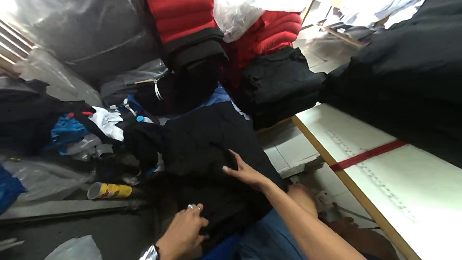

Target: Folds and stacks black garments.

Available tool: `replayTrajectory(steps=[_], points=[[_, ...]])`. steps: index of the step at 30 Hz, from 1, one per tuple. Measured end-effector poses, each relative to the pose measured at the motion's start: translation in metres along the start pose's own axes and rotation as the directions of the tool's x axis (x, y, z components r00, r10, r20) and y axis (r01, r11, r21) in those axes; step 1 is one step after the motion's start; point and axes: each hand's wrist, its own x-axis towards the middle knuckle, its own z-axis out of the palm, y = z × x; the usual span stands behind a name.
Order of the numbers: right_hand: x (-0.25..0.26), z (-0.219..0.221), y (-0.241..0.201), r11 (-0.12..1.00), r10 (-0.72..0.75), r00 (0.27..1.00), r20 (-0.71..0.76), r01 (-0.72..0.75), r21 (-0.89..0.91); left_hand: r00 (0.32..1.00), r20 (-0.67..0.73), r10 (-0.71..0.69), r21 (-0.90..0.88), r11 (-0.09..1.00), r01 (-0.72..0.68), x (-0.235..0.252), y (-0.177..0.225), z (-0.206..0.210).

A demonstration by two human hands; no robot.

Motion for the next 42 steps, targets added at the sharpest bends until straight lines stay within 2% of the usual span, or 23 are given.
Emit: replayTrajectory(steps=[2, 4, 6, 8, 9, 10, 12, 14, 17, 20, 22, 24, 26, 28, 29, 31, 32, 33, 35, 36, 38, 40, 42], points=[[-0.007, 0.007, -0.019, 0.97, -0.033, 0.96, 0.277, 0.097, -0.221, 0.996, -0.077, 0.034, -0.036, 0.999, -0.037, 0.002, -0.009, -0.047], [-0.002, 0.028, -0.033, 0.87, 0.026, 0.954, 0.299, 0.126, -0.477, 0.946, -0.312, 0.09, 0.02, 0.996, -0.088, 0.014, -0.02, -0.094], [0.01, 0.041, -0.034, 0.804, 0.07, 0.996, 0.054, -0.024, -0.594, 0.768, -0.63, 0.113, 0.096, 0.993, -0.067, 0.035, -0.025, -0.118], [0.025, 0.033, -0.02, 0.892, 0.102, 0.964, -0.244, -0.197, -0.408, 0.475, -0.869, 0.141, 0.148, 0.989, -0.022, 0.061, -0.021, -0.111], [0.031, 0.025, -0.008, 0.948, 0.152, 0.926, -0.344, -0.235, -0.214, 0.401, -0.902, 0.157, 0.148, 0.988, -0.053, 0.067, -0.013, -0.099], [0.034, 0.017, 0.001, 0.968, 0.229, 0.884, -0.408, -0.252, -0.001, 0.415, -0.892, 0.179, 0.141, 0.983, -0.121, 0.068, -0.004, -0.082], [0.033, 0.003, 0.005, 0.914, 0.389, 0.811, -0.437, -0.28, 0.294, 0.635, -0.739, 0.226, 0.088, 0.966, -0.242, 0.064, 0.009, -0.034], [0.03, -0.007, -0.002, 0.882, 0.441, 0.805, -0.396, -0.306, 0.359, 0.863, -0.468, 0.191, 0.031, 0.979, -0.199, 0.061, 0.008, 0.014], [0.029, -0.016, -0.015, 0.906, 0.398, 0.85, -0.344, -0.305, 0.294, 0.968, -0.249, 0.038, 0.023, 0.999, -0.033, 0.045, 0.0, 0.04], [0.024, -0.023, -0.029, 0.956, 0.256, 0.938, -0.236, -0.21, 0.203, 0.999, -0.052, 0.005, 0.023, 1.0, -0.004, 0.015, 0.002, 0.022], [0.014, -0.027, -0.035, 0.986, 0.102, 0.995, -0.009, -0.1, 0.133, 0.998, -0.048, 0.037, 0.011, 0.999, -0.036, 0.004, -0.002, 0.001], [0.003, -0.022, -0.041, 0.999, 0.048, 0.973, 0.226, -0.043, -0.026, 0.999, -0.027, 0.046, -0.025, 0.999, -0.047, 0.004, -0.005, -0.037], [-0.001, -0.001, -0.048, 0.951, 0.088, 0.944, 0.318, 0.016, -0.309, 0.988, -0.117, 0.096, 0.0, 0.995, -0.097, 0.011, -0.013, -0.086], [0.003, 0.022, -0.053, 0.839, 0.14, 0.965, 0.223, 0.004, -0.545, 0.946, -0.297, 0.131, 0.072, 0.991, -0.115, 0.026, -0.012, -0.139], [0.009, 0.028, -0.05, 0.818, 0.134, 0.988, 0.083, -0.063, -0.571, 0.892, -0.427, 0.146, 0.136, 0.986, -0.096, 0.038, -0.01, -0.153], [0.022, 0.026, -0.039, 0.899, 0.133, 0.96, -0.246, -0.221, -0.378, 0.618, -0.749, 0.239, 0.25, 0.966, -0.07, 0.073, -0.01, -0.146], [0.028, 0.018, -0.029, 0.946, 0.183, 0.914, -0.362, -0.264, -0.189, 0.498, -0.824, 0.271, 0.261, 0.961, -0.092, 0.086, -0.005, -0.134], [0.033, 0.008, -0.017, 0.957, 0.264, 0.865, -0.427, -0.289, 0.006, 0.468, -0.84, 0.277, 0.239, 0.961, -0.14, 0.09, 0.003, -0.119], [0.03, -0.008, 0.003, 0.887, 0.441, 0.779, -0.445, -0.304, 0.348, 0.578, -0.762, 0.292, 0.156, 0.949, -0.274, 0.084, 0.015, -0.073], [0.029, -0.013, 0.007, 0.846, 0.489, 0.753, -0.439, -0.287, 0.45, 0.685, -0.669, 0.289, 0.106, 0.949, -0.296, 0.077, 0.015, -0.045], [0.027, -0.017, 0.009, 0.808, 0.519, 0.752, -0.406, -0.278, 0.519, 0.902, -0.394, 0.178, 0.026, 0.983, -0.182, 0.061, 0.008, 0.009], [0.027, -0.018, 0.008, 0.812, 0.508, 0.774, -0.377, -0.285, 0.509, 0.973, -0.228, 0.034, 0.011, 0.999, -0.032, 0.04, -0.002, 0.039], [0.023, -0.023, 0.005, 0.84, 0.473, 0.806, -0.355, -0.29, 0.459, 0.996, -0.075, -0.048, 0.027, 0.998, 0.05, 0.017, -0.005, 0.036]])
